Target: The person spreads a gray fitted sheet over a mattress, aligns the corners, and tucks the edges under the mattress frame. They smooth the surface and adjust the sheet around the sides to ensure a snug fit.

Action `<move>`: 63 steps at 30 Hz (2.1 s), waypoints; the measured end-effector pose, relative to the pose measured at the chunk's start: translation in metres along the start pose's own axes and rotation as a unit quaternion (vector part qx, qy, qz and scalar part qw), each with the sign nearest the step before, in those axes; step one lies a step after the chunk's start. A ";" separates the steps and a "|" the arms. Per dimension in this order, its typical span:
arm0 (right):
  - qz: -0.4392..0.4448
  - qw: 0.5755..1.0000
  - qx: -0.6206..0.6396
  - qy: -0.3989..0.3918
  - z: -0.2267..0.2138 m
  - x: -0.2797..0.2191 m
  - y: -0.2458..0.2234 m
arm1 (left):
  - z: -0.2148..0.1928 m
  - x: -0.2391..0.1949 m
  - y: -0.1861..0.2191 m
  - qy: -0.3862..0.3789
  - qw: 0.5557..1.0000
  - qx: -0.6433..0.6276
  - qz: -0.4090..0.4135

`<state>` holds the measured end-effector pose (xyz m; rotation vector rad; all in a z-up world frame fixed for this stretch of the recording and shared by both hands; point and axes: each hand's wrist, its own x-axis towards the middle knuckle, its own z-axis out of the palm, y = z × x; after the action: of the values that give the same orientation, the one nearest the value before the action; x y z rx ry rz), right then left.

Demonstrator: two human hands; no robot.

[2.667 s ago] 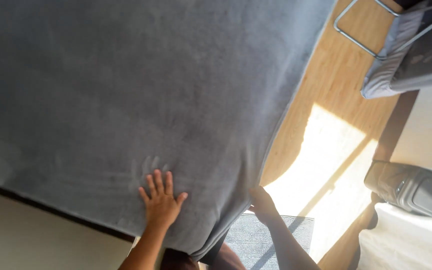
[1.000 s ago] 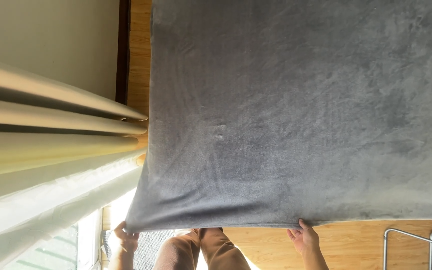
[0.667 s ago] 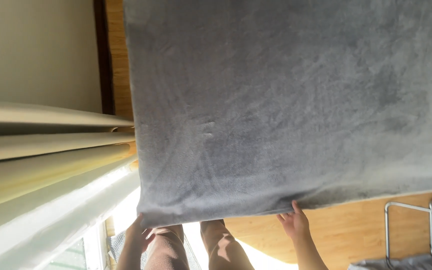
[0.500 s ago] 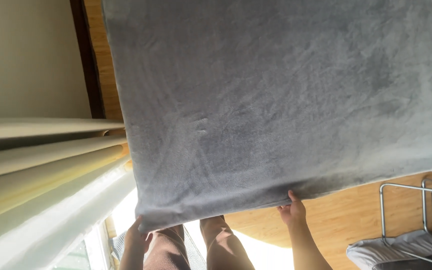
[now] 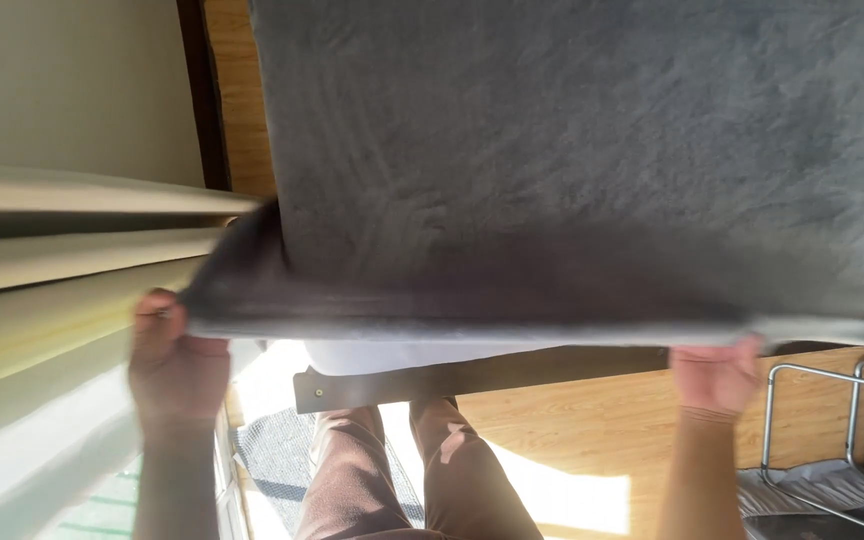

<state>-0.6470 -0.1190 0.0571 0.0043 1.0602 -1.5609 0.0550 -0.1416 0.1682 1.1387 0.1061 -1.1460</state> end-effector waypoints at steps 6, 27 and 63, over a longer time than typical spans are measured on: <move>0.089 0.991 -0.103 -0.008 -0.024 0.006 0.016 | -0.169 0.028 -0.058 -0.064 0.992 0.112 0.000; 0.122 0.977 -0.161 0.072 0.035 0.037 0.008 | -0.046 0.000 -0.032 0.095 0.615 0.779 -0.075; 0.118 0.939 -0.134 0.294 -0.096 0.023 0.082 | -0.092 -0.036 -0.150 0.090 0.616 0.774 0.116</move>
<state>-0.6404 -0.0696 -0.0616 0.4212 1.6685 -1.2069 -0.0333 -0.0425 0.0473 2.6814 -1.0858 -0.6745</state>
